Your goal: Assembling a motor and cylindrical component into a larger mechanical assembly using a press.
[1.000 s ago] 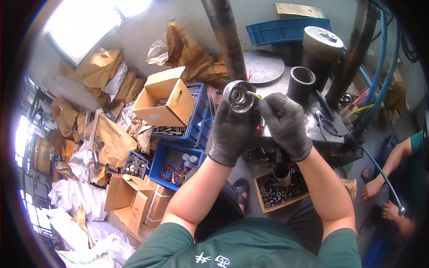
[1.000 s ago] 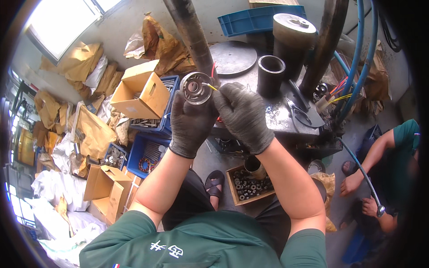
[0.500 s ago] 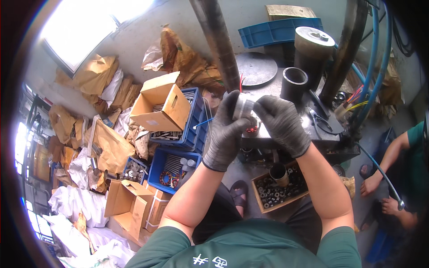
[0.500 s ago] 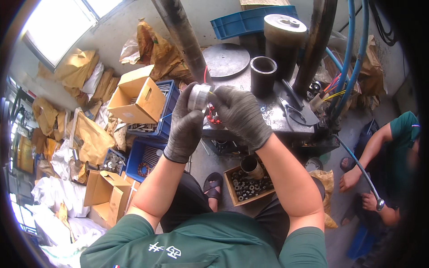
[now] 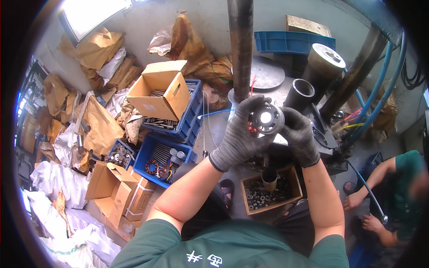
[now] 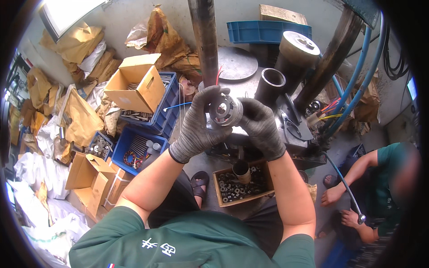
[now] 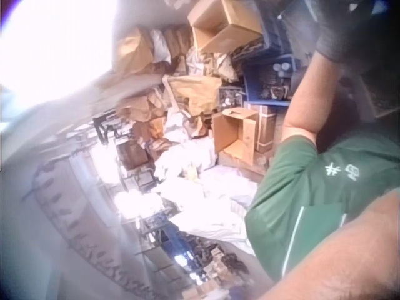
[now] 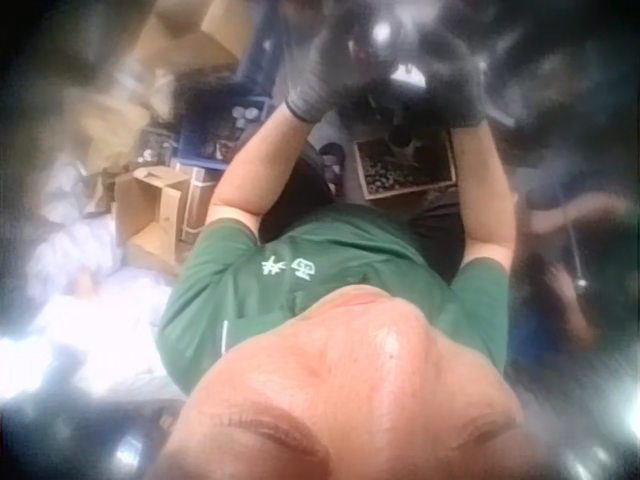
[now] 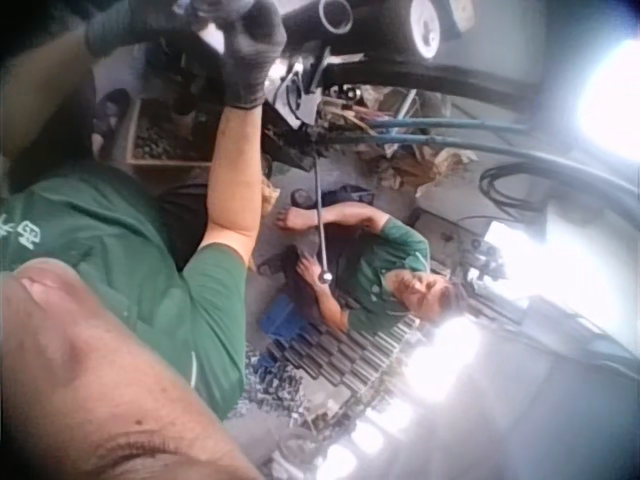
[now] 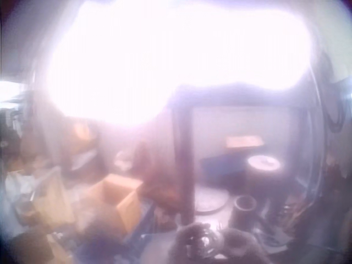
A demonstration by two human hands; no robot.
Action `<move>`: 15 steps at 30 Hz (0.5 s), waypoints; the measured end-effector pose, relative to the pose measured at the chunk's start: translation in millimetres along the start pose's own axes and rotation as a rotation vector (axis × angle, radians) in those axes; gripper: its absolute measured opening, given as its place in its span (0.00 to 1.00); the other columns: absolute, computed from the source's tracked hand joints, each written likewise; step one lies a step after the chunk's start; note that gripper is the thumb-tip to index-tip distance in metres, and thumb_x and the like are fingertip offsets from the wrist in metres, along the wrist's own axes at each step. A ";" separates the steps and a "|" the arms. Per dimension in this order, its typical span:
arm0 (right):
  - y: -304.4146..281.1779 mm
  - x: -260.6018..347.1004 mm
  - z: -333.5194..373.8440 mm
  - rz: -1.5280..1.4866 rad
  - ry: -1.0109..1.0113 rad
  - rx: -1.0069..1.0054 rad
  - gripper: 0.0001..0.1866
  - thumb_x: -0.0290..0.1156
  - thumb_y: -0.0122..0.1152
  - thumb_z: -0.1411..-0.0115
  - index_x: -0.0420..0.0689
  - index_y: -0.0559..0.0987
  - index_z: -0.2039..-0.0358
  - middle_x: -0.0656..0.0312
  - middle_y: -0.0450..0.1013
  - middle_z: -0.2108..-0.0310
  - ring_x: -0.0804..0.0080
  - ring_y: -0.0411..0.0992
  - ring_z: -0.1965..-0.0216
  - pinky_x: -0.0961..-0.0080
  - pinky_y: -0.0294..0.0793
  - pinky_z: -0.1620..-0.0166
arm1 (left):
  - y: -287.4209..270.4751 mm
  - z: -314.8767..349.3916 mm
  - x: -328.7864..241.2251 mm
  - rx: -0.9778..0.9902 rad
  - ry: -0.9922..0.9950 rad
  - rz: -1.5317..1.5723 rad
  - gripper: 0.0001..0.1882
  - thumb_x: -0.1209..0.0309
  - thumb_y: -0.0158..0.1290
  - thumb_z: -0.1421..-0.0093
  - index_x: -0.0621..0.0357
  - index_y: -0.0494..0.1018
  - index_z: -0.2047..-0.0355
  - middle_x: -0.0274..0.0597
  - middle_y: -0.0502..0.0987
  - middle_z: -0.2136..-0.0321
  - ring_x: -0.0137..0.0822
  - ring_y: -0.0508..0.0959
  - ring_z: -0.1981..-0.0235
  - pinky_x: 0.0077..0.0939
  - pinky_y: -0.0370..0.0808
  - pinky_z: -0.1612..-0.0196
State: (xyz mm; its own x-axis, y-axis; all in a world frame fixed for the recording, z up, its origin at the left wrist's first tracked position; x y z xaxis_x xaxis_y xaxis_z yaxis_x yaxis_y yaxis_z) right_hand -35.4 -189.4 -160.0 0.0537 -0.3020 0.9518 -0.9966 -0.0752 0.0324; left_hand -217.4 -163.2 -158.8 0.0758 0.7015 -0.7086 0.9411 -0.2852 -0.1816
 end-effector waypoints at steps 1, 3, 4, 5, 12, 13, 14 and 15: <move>-1.8 -6.2 -0.2 0.007 0.004 0.000 0.18 0.22 0.68 0.37 0.38 0.79 0.46 0.68 0.74 0.64 0.82 0.72 0.61 0.81 0.75 0.57 | 0.3 0.1 0.7 0.002 -0.002 -0.009 0.50 0.72 0.74 0.53 0.51 0.57 0.33 0.48 0.71 0.38 0.41 0.74 0.39 0.38 0.73 0.37; -10.5 -19.7 -1.8 -0.124 -0.016 -0.097 0.24 0.22 0.72 0.40 0.39 0.77 0.43 0.68 0.75 0.63 0.82 0.72 0.62 0.81 0.76 0.55 | 0.4 0.2 1.4 0.011 -0.008 -0.012 0.51 0.71 0.75 0.53 0.52 0.57 0.33 0.48 0.71 0.39 0.40 0.74 0.39 0.38 0.74 0.37; -14.2 -22.7 -2.8 -0.119 -0.013 -0.098 0.24 0.22 0.72 0.40 0.39 0.77 0.43 0.68 0.75 0.63 0.82 0.72 0.62 0.81 0.76 0.55 | 1.6 0.7 1.5 0.023 -0.013 -0.021 0.51 0.69 0.76 0.53 0.52 0.57 0.33 0.48 0.71 0.39 0.40 0.75 0.39 0.37 0.74 0.37; -18.1 -22.4 -4.1 -0.083 -0.075 -0.095 0.26 0.22 0.72 0.40 0.39 0.76 0.42 0.67 0.76 0.62 0.82 0.73 0.60 0.81 0.76 0.53 | 5.2 2.3 1.4 0.022 -0.014 -0.015 0.51 0.69 0.76 0.53 0.52 0.57 0.33 0.48 0.71 0.39 0.40 0.75 0.39 0.37 0.74 0.37; -7.9 -9.3 4.2 -0.277 0.009 0.060 0.31 0.26 0.69 0.39 0.42 0.69 0.36 0.58 0.74 0.45 0.70 0.73 0.44 0.71 0.73 0.39 | 14.3 7.8 -2.1 0.069 -0.107 -0.008 0.51 0.71 0.74 0.53 0.59 0.56 0.32 0.52 0.72 0.44 0.42 0.75 0.40 0.38 0.75 0.38; -6.3 -10.0 5.1 -0.453 0.022 0.105 0.31 0.29 0.66 0.37 0.42 0.67 0.35 0.56 0.72 0.43 0.69 0.72 0.43 0.69 0.72 0.38 | 14.4 7.7 -1.5 0.060 -0.092 -0.028 0.51 0.71 0.74 0.53 0.59 0.56 0.32 0.51 0.72 0.44 0.42 0.75 0.41 0.38 0.75 0.38; -4.7 -11.0 6.0 -0.629 0.035 0.151 0.31 0.33 0.64 0.36 0.43 0.65 0.35 0.55 0.71 0.42 0.68 0.71 0.42 0.68 0.72 0.37 | 13.6 7.0 0.2 0.058 -0.091 -0.027 0.51 0.71 0.74 0.53 0.59 0.56 0.32 0.51 0.72 0.44 0.42 0.75 0.41 0.38 0.75 0.38; -6.5 -17.0 7.4 -0.624 0.034 0.147 0.31 0.33 0.64 0.36 0.43 0.65 0.35 0.55 0.71 0.42 0.68 0.71 0.42 0.68 0.72 0.37 | 14.1 4.2 2.5 0.050 -0.085 -0.004 0.51 0.68 0.76 0.54 0.57 0.58 0.33 0.49 0.72 0.43 0.41 0.75 0.40 0.38 0.76 0.38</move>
State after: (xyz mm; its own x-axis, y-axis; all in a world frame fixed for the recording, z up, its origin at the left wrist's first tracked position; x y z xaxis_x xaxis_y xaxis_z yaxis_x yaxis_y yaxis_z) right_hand -29.4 -190.8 -178.7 0.6169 -0.1294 0.7763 -0.7593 -0.3573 0.5438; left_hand -205.3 -168.2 -166.1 0.0416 0.6457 -0.7624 0.9236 -0.3159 -0.2172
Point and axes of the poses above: each hand's wrist, its own z-axis away from the middle knuckle, its own y-axis out of the palm, x = y × z, the point moved 3 cm from there along -z, towards the middle knuckle
